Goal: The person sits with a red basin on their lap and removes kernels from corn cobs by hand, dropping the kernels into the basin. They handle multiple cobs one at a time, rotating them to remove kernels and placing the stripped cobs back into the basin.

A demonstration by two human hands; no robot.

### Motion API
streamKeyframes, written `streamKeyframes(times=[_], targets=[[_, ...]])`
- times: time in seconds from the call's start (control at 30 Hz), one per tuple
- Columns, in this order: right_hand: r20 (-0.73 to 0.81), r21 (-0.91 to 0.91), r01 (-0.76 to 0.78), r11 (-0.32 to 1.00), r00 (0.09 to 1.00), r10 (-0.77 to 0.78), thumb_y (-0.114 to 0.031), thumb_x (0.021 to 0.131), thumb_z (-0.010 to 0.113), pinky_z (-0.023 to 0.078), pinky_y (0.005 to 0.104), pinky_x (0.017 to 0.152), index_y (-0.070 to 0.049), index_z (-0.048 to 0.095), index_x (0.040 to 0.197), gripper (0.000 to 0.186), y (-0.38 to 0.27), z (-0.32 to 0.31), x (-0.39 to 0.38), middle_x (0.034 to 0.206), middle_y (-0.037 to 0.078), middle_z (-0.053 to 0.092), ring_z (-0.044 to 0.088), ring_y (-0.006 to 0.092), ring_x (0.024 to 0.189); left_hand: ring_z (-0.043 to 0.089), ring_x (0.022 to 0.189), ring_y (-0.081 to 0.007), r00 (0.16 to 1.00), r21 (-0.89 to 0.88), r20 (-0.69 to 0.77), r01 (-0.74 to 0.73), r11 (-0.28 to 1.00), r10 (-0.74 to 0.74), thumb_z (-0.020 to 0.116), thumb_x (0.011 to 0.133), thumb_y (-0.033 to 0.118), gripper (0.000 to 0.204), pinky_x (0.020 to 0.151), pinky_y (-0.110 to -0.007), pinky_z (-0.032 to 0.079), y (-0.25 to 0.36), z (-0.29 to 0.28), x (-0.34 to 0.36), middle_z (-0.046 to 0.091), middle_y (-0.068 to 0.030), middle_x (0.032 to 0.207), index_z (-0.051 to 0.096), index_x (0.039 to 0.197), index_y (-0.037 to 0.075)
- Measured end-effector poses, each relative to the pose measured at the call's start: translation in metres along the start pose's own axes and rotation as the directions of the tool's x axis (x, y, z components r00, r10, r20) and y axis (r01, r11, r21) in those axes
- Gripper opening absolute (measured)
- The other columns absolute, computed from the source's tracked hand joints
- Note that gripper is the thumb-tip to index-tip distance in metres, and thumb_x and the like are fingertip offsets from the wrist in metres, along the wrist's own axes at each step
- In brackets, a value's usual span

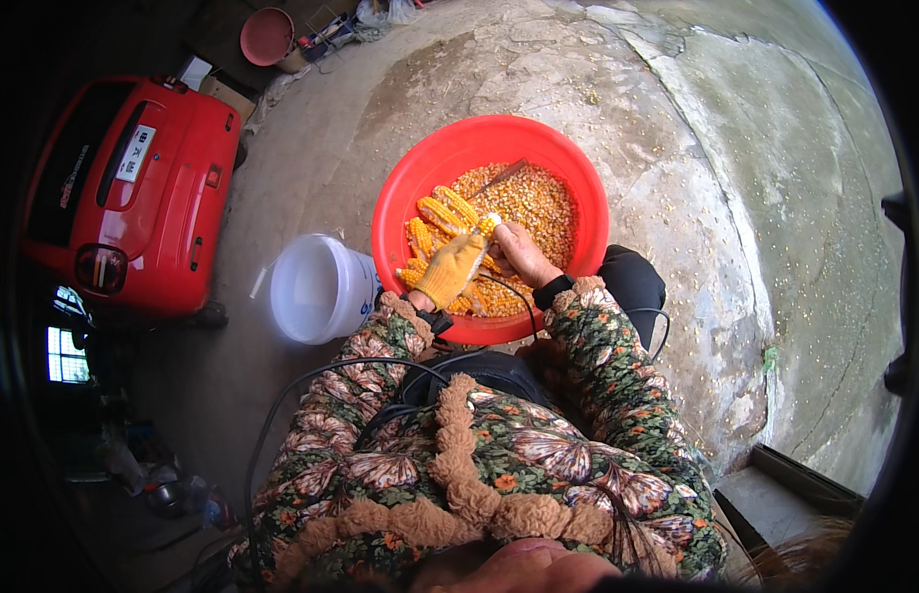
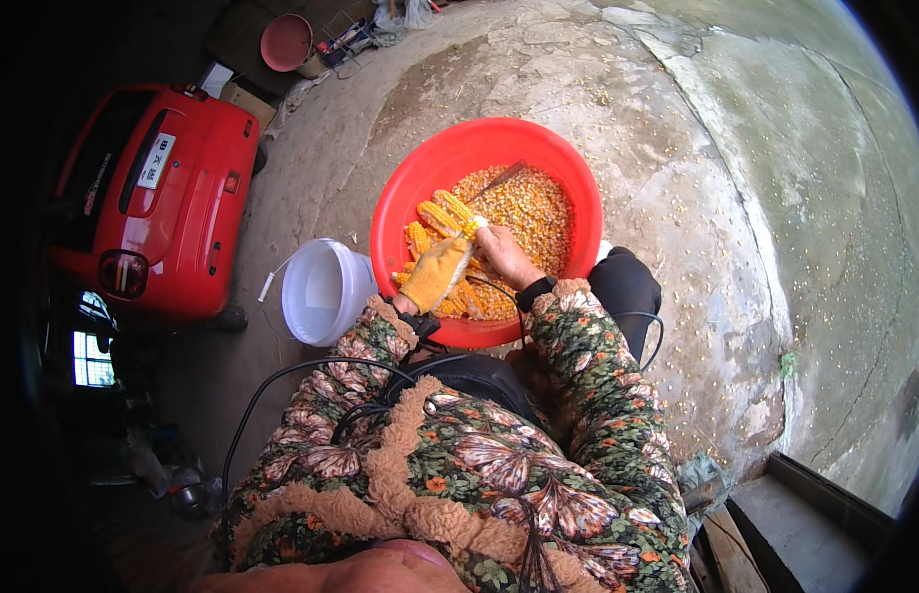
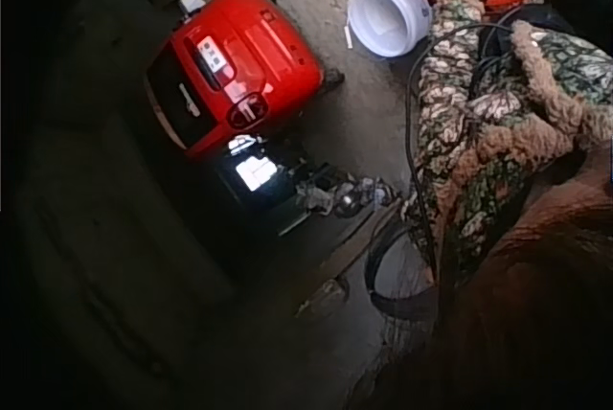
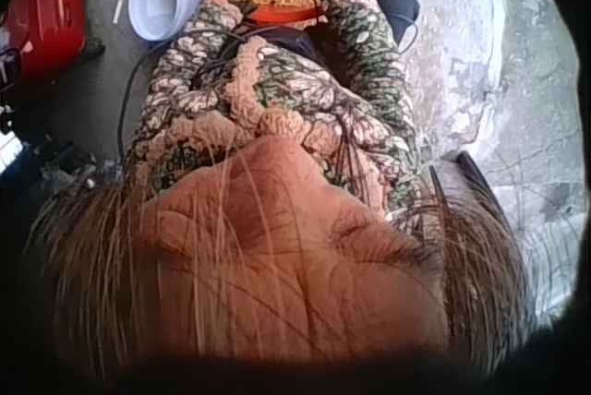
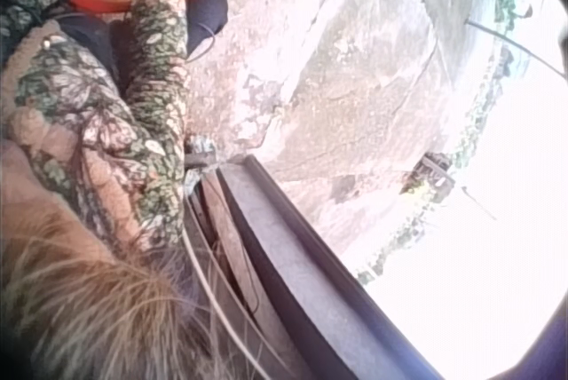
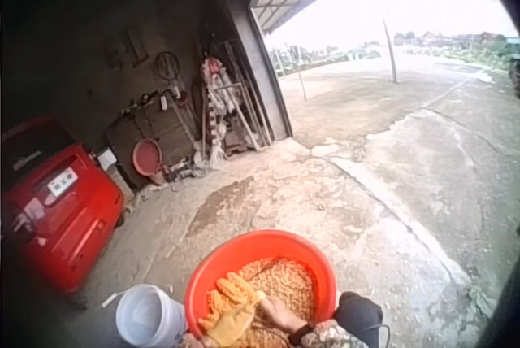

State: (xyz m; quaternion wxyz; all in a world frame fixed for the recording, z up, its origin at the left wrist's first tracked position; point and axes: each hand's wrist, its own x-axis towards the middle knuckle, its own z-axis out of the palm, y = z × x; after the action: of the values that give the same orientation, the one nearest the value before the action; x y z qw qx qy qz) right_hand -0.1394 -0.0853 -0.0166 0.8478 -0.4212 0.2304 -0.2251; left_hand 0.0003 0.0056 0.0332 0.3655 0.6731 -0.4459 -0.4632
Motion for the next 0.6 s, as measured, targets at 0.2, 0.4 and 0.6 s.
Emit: streamKeyframes(times=[0.2, 0.4, 0.6], targets=[[-0.178, -0.175, 0.011, 0.985, 0.983, -0.043, -0.017, 0.095, 0.036, 0.018, 0.0228, 0.038, -0.012, 0.039, 0.079, 0.017, 0.009, 0.007, 0.006, 0.059, -0.005, 0.031, 0.024, 0.0062, 0.043, 0.045, 0.052, -0.0107, 0.995, 0.034, -0.041, -0.093, 0.995, 0.095, 0.046, 0.096, 0.046, 0.042, 0.043, -0.027, 0.036, 0.004, 0.005, 0.0, 0.046, -0.0008, 0.064, 0.057, 0.09, 0.005], [-0.093, 0.111, -0.026, 0.993, 0.995, 0.036, -0.033, 0.095, 0.038, 0.021, 0.0227, 0.041, -0.012, 0.045, 0.084, 0.025, -0.01, 0.004, -0.008, 0.066, 0.0, 0.044, 0.032, 0.007, 0.046, 0.049, 0.05, -0.0104, 0.994, 0.035, -0.038, -0.097, 0.995, 0.098, 0.046, 0.096, 0.041, 0.038, 0.043, -0.026, 0.038, 0.008, 0.003, -0.001, 0.052, -0.0012, 0.066, 0.06, 0.098, 0.006], [-0.114, 0.049, -0.113, 0.992, 0.986, 0.118, -0.032, 0.092, 0.037, 0.021, 0.0243, 0.038, -0.01, 0.044, 0.082, 0.026, -0.012, 0.002, -0.003, 0.063, 0.002, 0.044, 0.03, 0.0081, 0.043, 0.046, 0.045, -0.0153, 0.986, 0.182, 0.003, -0.167, 0.969, 0.169, 0.049, 0.094, 0.046, 0.043, 0.043, -0.031, 0.038, 0.006, 0.005, 0.0, 0.046, -0.0042, 0.059, 0.06, 0.094, 0.005]])
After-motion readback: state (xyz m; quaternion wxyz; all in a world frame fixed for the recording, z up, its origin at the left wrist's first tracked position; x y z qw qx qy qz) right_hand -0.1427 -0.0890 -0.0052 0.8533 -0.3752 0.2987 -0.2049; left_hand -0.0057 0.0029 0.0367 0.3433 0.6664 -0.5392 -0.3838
